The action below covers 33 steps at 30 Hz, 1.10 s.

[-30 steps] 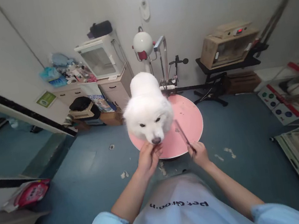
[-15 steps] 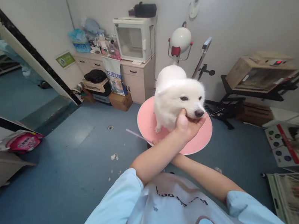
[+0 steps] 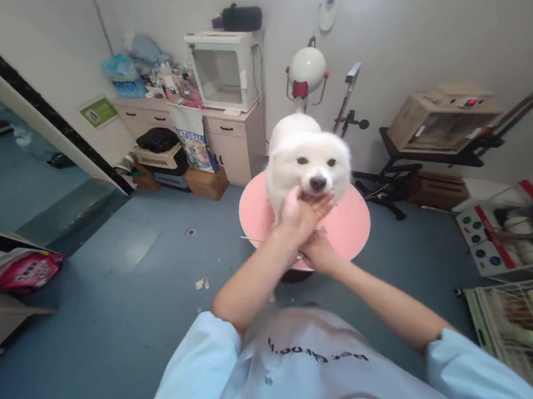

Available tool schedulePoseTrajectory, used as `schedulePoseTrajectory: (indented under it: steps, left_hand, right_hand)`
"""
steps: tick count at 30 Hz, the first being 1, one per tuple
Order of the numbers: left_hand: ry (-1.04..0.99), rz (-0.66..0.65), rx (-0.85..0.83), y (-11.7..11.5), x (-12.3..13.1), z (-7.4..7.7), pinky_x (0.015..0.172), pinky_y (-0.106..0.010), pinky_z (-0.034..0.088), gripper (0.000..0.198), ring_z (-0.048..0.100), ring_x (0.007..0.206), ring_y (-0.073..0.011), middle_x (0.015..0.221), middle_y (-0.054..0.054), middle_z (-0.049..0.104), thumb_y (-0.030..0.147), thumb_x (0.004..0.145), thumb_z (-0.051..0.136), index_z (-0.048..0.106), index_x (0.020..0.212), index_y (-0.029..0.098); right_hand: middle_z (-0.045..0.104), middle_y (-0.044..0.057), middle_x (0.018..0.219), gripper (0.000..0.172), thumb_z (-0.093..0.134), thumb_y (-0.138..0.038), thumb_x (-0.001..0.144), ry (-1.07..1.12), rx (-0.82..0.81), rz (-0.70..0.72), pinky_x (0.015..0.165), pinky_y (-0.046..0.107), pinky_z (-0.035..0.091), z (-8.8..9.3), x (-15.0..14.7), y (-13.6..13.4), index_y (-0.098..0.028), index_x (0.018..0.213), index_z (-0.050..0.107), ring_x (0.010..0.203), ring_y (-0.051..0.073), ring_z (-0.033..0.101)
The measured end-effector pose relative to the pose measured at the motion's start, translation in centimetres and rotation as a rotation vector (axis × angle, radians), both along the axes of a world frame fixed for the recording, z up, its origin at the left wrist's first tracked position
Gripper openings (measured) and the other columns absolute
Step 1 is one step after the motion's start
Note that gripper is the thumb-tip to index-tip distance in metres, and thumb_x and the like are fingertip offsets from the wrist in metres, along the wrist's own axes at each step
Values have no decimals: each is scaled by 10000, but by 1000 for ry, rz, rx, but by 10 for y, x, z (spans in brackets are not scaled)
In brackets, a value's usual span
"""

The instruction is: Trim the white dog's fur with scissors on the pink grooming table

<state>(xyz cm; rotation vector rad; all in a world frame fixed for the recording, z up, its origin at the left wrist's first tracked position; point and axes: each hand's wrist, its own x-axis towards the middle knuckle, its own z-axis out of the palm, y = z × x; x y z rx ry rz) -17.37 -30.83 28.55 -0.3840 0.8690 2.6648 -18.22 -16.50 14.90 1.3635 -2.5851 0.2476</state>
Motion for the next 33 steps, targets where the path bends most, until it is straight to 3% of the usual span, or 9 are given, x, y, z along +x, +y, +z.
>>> schedulePoseTrajectory:
  steps: [2, 5, 7, 9, 14, 20, 23, 29, 33]
  left_hand:
    - [176, -100, -363, -37, 9, -7, 907, -385, 593, 382, 738, 957, -225, 1111, -171, 742, 271, 944, 423, 634, 1217, 107]
    - [589, 141, -1063, -73, 15, -21, 1027, -424, 556, 496, 707, 1077, -234, 1193, -120, 733, 381, 863, 638, 636, 1319, 183]
    - [846, 279, -1444, -76, 7, -31, 1165, -486, 451, 677, 580, 1326, -297, 1394, -146, 636, 482, 772, 761, 614, 1372, 205]
    - [1026, 302, -1708, -65, -11, -41, 1236, -555, 336, 903, 375, 1507, -374, 1584, -187, 451, 563, 679, 839, 552, 1453, 196]
    - [1233, 292, -1969, -35, -60, -57, 1257, -652, 182, 820, 96, 1602, -426, 1725, -144, 183, 627, 747, 772, 562, 1452, 262]
    - [1312, 277, -1981, -42, -79, -32, 1267, -669, 111, 765, 37, 1609, -425, 1751, -70, 80, 714, 720, 755, 645, 1352, 298]
    - [1308, 283, -1999, -43, -82, -26, 1261, -686, 107, 776, 22, 1608, -429, 1752, -67, 62, 743, 722, 734, 642, 1350, 296]
    - [1315, 303, -2020, -47, -92, -24, 1292, -646, 64, 788, 5, 1615, -402, 1755, -35, 27, 786, 730, 693, 620, 1351, 306]
    - [1296, 261, -2011, -49, -95, -8, 1301, -635, 97, 806, 33, 1619, -384, 1739, -45, 129, 827, 681, 704, 648, 1266, 276]
  right_hand:
    - [667, 65, 770, 217, 570, -201, 949, 104, 51, 43, 888, 409, 475, 16, -5, 40, -160, 1003, 776, 738, 177, 586]
    - [652, 60, 776, 298, 516, -177, 944, 303, 60, 13, 952, 412, 385, 54, -32, 91, -193, 1083, 779, 759, 187, 547]
    - [651, 74, 810, 306, 506, -162, 932, 356, 79, -83, 915, 401, 353, 68, -51, 107, -190, 1073, 776, 776, 199, 534]
    - [642, 77, 792, 285, 513, -136, 904, 311, 161, -119, 861, 391, 329, 65, -60, 111, -180, 999, 778, 745, 198, 515]
    - [626, 55, 751, 248, 527, -124, 896, 127, 325, 152, 815, 364, 302, 34, -51, 104, -193, 866, 763, 661, 168, 460]
    - [657, 89, 819, 308, 460, -118, 930, 216, 140, -39, 800, 370, 289, 40, -84, 102, -162, 997, 758, 704, 189, 486]
    - [651, 80, 778, 243, 506, -149, 924, 58, 146, 34, 793, 353, 303, 5, -74, 109, -157, 954, 747, 691, 182, 503]
    - [641, 61, 740, 215, 495, -208, 922, -283, -238, 132, 890, 391, 386, -112, 8, 124, -215, 824, 686, 719, 196, 540]
    - [657, 61, 747, 190, 566, -389, 891, -831, -1026, -522, 778, 381, 475, -156, 29, 60, -235, 780, 580, 738, 216, 587]
